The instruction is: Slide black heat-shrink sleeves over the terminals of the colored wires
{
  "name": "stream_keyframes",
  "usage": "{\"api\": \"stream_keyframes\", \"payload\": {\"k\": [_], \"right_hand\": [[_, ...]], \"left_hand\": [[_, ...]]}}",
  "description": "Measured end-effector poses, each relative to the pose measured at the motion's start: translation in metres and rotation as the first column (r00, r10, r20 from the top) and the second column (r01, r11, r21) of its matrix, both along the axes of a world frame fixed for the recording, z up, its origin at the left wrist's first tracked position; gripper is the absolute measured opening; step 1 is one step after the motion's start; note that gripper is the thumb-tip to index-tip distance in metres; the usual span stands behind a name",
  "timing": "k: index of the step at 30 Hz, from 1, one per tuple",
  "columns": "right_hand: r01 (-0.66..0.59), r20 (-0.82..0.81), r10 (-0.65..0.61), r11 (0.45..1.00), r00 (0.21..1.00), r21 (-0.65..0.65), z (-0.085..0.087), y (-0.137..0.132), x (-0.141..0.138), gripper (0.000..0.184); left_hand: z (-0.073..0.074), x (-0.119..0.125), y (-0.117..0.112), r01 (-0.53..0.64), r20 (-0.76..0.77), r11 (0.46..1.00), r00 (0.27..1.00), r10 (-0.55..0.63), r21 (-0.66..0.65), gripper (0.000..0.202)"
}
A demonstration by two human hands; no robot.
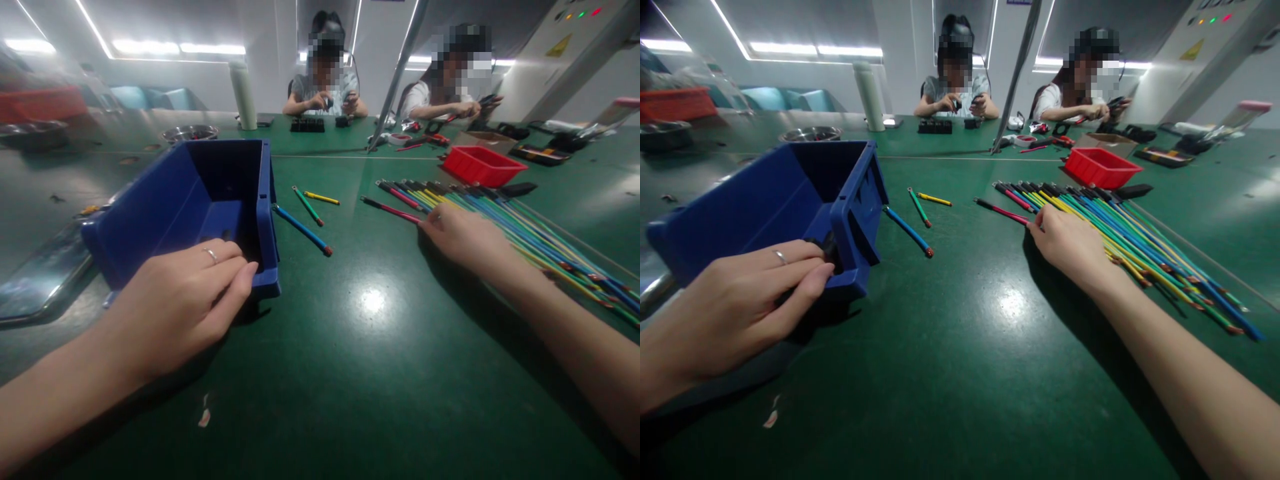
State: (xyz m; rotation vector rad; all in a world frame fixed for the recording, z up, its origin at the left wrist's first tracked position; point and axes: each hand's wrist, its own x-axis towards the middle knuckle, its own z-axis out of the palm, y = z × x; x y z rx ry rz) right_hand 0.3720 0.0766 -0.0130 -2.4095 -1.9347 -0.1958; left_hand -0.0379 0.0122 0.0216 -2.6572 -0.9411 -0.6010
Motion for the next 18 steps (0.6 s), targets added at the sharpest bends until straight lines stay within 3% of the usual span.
{"api": "stream_keyframes", "payload": {"k": [18], "right_hand": [[0.057, 0.011, -0.059, 0.988, 0.998, 0.146, -0.012, 0.016, 0.001, 0.037]], "left_hand": [[-0.001, 0.000, 0.001, -0.003, 0.018, 1.000, 1.000, 0.003, -0.008, 0.055]]}}
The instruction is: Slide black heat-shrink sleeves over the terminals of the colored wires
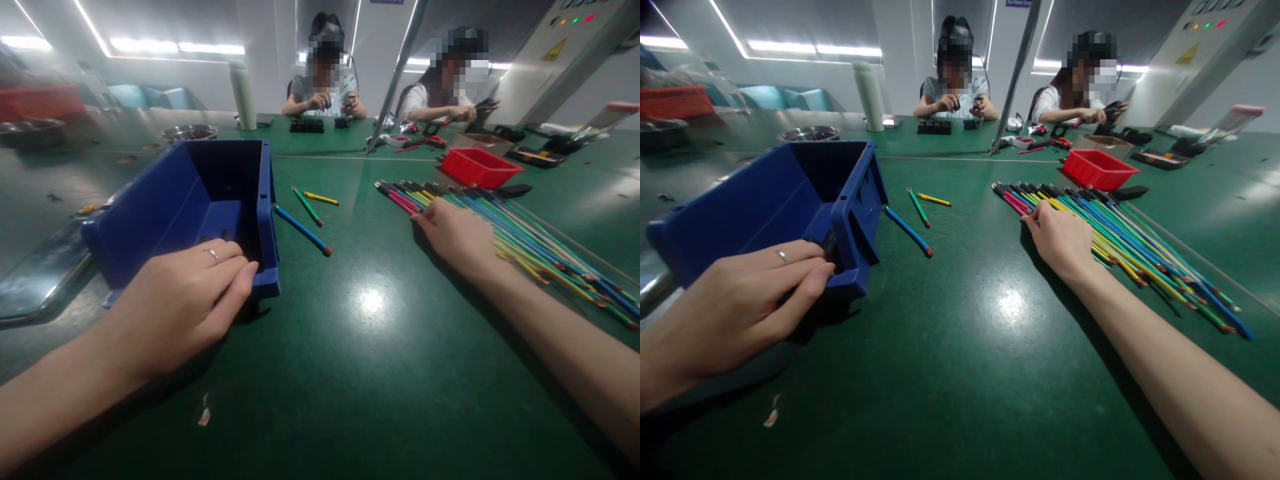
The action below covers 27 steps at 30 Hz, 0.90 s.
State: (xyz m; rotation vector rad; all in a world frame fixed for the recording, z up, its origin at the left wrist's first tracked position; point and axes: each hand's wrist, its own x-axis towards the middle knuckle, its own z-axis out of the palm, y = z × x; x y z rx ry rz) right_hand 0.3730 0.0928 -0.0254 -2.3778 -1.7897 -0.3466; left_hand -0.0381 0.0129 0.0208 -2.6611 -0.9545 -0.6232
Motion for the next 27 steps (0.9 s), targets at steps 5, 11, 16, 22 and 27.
{"api": "stream_keyframes", "payload": {"k": [5, 11, 16, 22, 27], "right_hand": [[-0.056, -0.022, 0.058, 0.996, 0.998, 0.066, -0.004, 0.000, -0.002, 0.034], [-0.270, 0.009, 0.271, 0.954, 0.962, 0.133, -0.009, -0.002, -0.007, 0.031], [-0.362, 0.018, 0.363, 0.922, 0.931, 0.137, -0.014, 0.002, 0.000, 0.040], [-0.368, -0.027, 0.375, 0.920, 0.927, 0.135, -0.021, 0.007, 0.008, 0.044], [-0.369, -0.042, 0.380, 0.916, 0.924, 0.159, -0.022, 0.005, 0.008, 0.048]], "left_hand": [[0.000, 0.001, 0.000, -0.019, 0.010, 0.999, 1.000, 0.019, -0.031, 0.052], [-0.001, 0.000, -0.001, -0.079, 0.000, 0.991, 0.997, 0.080, -0.107, 0.051], [-0.003, -0.001, -0.003, -0.175, -0.013, 0.968, 0.984, 0.176, -0.179, 0.048], [-0.002, 0.002, -0.002, -0.206, -0.057, 0.968, 0.978, 0.200, -0.141, 0.053], [-0.004, -0.001, -0.004, -0.293, -0.114, 0.950, 0.953, 0.280, -0.108, 0.060]]}}
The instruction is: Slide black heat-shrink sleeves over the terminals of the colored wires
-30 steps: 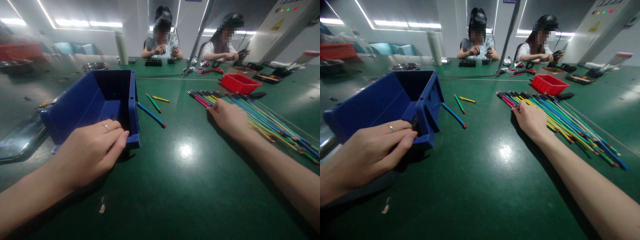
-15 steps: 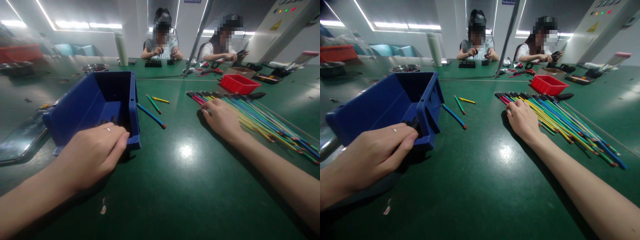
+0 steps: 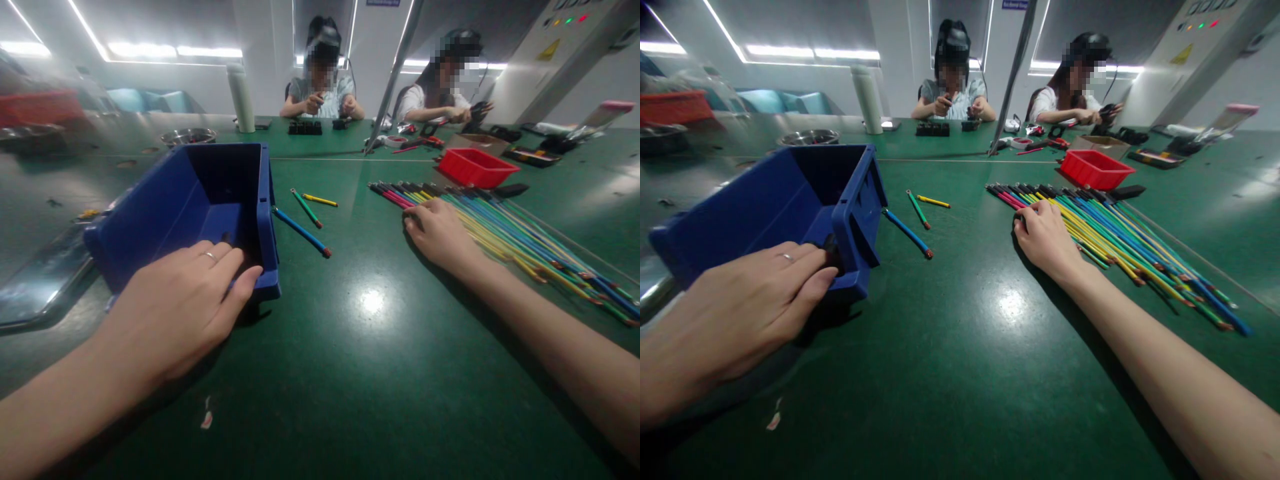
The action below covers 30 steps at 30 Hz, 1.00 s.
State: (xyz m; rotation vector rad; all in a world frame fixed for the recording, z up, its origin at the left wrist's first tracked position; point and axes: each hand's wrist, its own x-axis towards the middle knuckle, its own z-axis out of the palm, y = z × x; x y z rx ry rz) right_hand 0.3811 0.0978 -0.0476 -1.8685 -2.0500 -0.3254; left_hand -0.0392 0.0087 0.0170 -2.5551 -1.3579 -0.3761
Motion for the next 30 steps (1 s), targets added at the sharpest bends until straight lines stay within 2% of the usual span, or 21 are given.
{"api": "stream_keyframes", "payload": {"k": [4, 8, 12, 17, 18, 21, 23, 30], "right_hand": [[-0.034, -0.014, 0.035, 0.999, 0.999, 0.041, 0.005, -0.005, -0.006, 0.047], [-0.193, -0.026, 0.195, 0.979, 0.980, 0.066, 0.011, -0.014, -0.030, 0.041], [-0.411, -0.039, 0.413, 0.911, 0.910, 0.046, 0.013, -0.029, -0.064, 0.038], [-0.598, -0.120, 0.593, 0.801, 0.796, -0.008, 0.015, -0.050, -0.097, 0.032], [-0.602, -0.143, 0.593, 0.798, 0.792, -0.025, 0.015, -0.053, -0.102, 0.031], [-0.510, -0.125, 0.504, 0.860, 0.854, -0.018, 0.015, -0.058, -0.114, 0.027], [-0.476, -0.095, 0.472, 0.879, 0.877, -0.023, 0.014, -0.058, -0.119, 0.026], [-0.430, 0.029, 0.431, 0.902, 0.902, -0.036, 0.015, -0.054, -0.118, 0.024]], "left_hand": [[-0.001, -0.002, 0.000, 0.002, -0.012, 0.996, 1.000, -0.003, -0.089, 0.074], [0.001, 0.000, 0.001, -0.009, 0.003, 0.992, 1.000, 0.009, -0.123, 0.080], [0.003, 0.003, 0.002, -0.028, 0.028, 0.992, 0.999, 0.032, -0.122, 0.089], [0.005, 0.005, 0.003, -0.033, 0.011, 0.991, 0.999, 0.034, -0.131, 0.101], [0.004, 0.005, 0.003, -0.025, 0.012, 0.992, 1.000, 0.027, -0.125, 0.100], [0.003, 0.006, 0.002, -0.013, 0.001, 0.996, 1.000, 0.013, -0.091, 0.095], [0.001, 0.007, 0.001, -0.040, -0.033, 0.994, 0.999, 0.037, -0.105, 0.097], [-0.001, 0.011, -0.001, -0.049, -0.115, 0.993, 0.993, 0.037, -0.108, 0.099]]}}
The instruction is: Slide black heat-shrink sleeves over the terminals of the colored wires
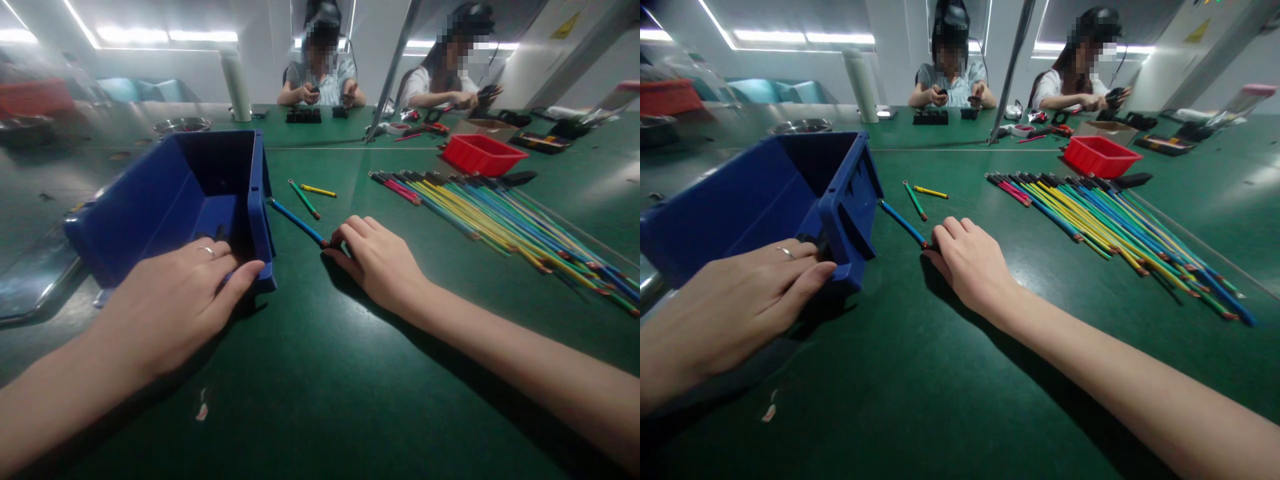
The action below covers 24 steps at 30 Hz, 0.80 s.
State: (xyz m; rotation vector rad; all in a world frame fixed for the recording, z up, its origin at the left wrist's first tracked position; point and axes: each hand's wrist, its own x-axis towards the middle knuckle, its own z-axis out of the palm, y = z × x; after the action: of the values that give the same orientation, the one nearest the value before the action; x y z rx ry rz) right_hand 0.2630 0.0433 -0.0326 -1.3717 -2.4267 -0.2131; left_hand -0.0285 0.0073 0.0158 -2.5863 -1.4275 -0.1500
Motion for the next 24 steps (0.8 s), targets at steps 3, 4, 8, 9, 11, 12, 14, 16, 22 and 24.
{"api": "stream_keyframes", "payload": {"k": [3, 4, 8, 9, 11, 12, 14, 16, 22, 24], "right_hand": [[0.005, -0.007, -0.005, 1.000, 1.000, 0.003, 0.000, 0.002, 0.001, 0.025], [0.002, -0.005, -0.002, 1.000, 1.000, 0.003, 0.000, 0.003, 0.001, 0.025], [-0.021, 0.006, 0.021, 1.000, 1.000, -0.006, 0.000, 0.004, 0.003, 0.021], [-0.019, 0.006, 0.019, 1.000, 1.000, -0.007, 0.000, 0.004, 0.003, 0.023], [-0.010, 0.006, 0.010, 1.000, 1.000, -0.005, 0.000, 0.004, 0.004, 0.026], [-0.006, 0.006, 0.006, 1.000, 1.000, -0.005, 0.000, 0.004, 0.005, 0.027], [-0.003, 0.010, 0.003, 1.000, 1.000, -0.006, 0.000, 0.004, 0.005, 0.026], [-0.002, 0.015, 0.002, 1.000, 1.000, -0.007, 0.000, 0.004, 0.004, 0.024], [0.061, 0.043, -0.061, 0.998, 0.997, -0.009, 0.001, 0.004, -0.001, 0.024], [0.060, 0.034, -0.060, 0.998, 0.998, -0.014, 0.000, 0.004, -0.002, 0.028]], "left_hand": [[-0.002, 0.000, 0.000, 0.004, -0.033, 1.000, 0.999, -0.004, 0.015, 0.096], [-0.002, 0.000, 0.001, 0.010, -0.042, 1.000, 0.999, -0.010, 0.021, 0.095], [-0.004, -0.001, 0.002, 0.047, -0.053, 0.999, 0.998, -0.045, 0.028, 0.093], [-0.004, -0.002, 0.002, 0.064, -0.063, 0.998, 0.996, -0.062, 0.026, 0.091], [-0.006, -0.005, 0.002, 0.096, -0.082, 0.995, 0.992, -0.093, 0.033, 0.087], [-0.007, -0.007, 0.002, 0.106, -0.087, 0.993, 0.991, -0.102, 0.044, 0.085], [-0.008, -0.010, 0.002, 0.117, -0.082, 0.991, 0.990, -0.112, 0.060, 0.083], [-0.008, -0.011, 0.002, 0.119, -0.056, 0.991, 0.992, -0.115, 0.067, 0.083], [-0.001, -0.007, 0.005, 0.110, 0.006, 0.994, 0.994, -0.110, -0.013, 0.089], [-0.001, -0.008, 0.006, 0.103, 0.078, 0.995, 0.992, -0.102, -0.006, 0.084]]}}
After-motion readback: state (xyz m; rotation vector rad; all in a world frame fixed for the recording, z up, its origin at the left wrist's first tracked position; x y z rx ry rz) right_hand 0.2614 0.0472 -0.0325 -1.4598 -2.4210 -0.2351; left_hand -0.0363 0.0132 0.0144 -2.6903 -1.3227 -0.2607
